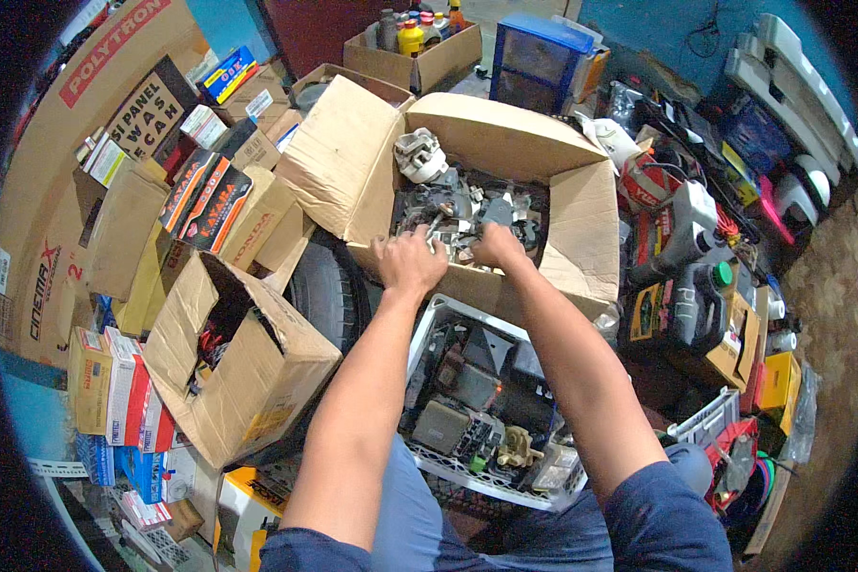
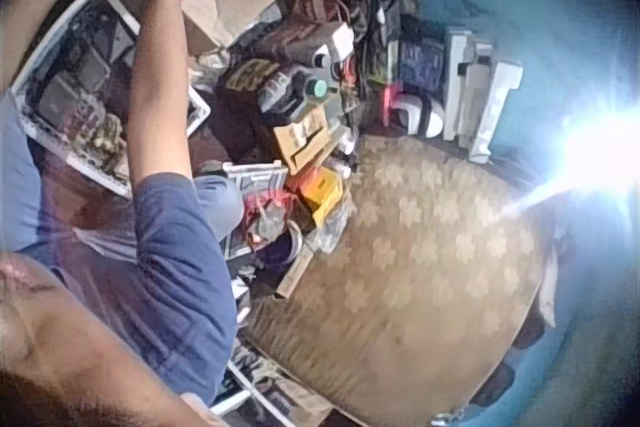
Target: The person picks up various electronic components by hand from a cardboard box and places them into an open plastic electronic housing on the floor.
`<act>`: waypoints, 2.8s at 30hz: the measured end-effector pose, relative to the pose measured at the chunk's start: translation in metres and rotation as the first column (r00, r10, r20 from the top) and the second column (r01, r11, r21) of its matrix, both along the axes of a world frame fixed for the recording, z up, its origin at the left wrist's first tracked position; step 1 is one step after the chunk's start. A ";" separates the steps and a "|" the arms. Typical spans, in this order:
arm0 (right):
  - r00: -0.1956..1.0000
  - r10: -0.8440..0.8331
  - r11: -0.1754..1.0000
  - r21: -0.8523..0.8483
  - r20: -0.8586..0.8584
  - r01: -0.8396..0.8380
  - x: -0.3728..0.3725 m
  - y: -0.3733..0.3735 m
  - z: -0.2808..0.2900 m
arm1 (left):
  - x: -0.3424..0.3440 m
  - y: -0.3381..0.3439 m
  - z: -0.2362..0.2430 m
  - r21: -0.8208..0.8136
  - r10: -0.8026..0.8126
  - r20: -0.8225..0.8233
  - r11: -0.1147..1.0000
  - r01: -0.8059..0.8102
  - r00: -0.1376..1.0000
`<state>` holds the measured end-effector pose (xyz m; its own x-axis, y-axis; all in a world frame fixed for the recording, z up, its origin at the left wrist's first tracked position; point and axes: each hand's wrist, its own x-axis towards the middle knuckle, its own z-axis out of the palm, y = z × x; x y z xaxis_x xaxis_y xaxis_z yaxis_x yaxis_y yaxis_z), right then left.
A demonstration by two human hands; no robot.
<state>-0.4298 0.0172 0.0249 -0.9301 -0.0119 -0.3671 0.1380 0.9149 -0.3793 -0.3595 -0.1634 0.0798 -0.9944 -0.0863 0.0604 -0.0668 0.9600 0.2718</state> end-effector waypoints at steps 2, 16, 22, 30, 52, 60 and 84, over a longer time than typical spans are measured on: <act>0.997 -0.076 0.981 -0.177 0.010 0.077 -0.020 0.001 -0.015 | -0.002 0.007 -0.007 -0.010 0.021 -0.136 1.000 -0.023 0.990; 0.985 -0.164 0.916 -0.380 -0.060 0.130 -0.088 -0.014 -0.084 | -0.009 0.007 -0.013 -0.037 0.017 -0.195 0.999 -0.025 0.981; 0.979 -0.180 0.880 -0.462 -0.100 0.115 -0.091 -0.012 -0.091 | -0.007 0.010 -0.006 -0.077 0.020 -0.105 0.997 -0.029 0.994; 0.932 -0.342 0.654 -0.743 -0.122 0.143 -0.068 -0.022 -0.051 | -0.005 0.008 -0.014 -0.092 0.035 -0.099 0.995 -0.044 0.994; 0.964 -0.266 0.342 -0.932 0.024 0.118 0.088 0.096 0.146 | 0.008 0.002 0.023 0.274 -0.263 -0.460 0.866 0.417 0.848; 0.938 -0.313 0.622 -0.779 -0.147 0.086 0.181 0.131 0.213 | 0.058 0.037 0.103 0.407 -0.404 -0.440 0.707 0.579 0.802; 0.884 -0.263 0.957 -0.220 -0.386 0.188 0.398 0.169 0.208 | 0.269 0.098 0.083 0.554 -0.420 0.060 0.769 0.319 0.906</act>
<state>-0.0316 0.1862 0.2330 -0.9816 0.1880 0.0329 0.1319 0.7930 -0.5947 -0.0902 -0.0659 0.1624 -0.9451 0.3217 -0.0574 0.1703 0.6349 0.7536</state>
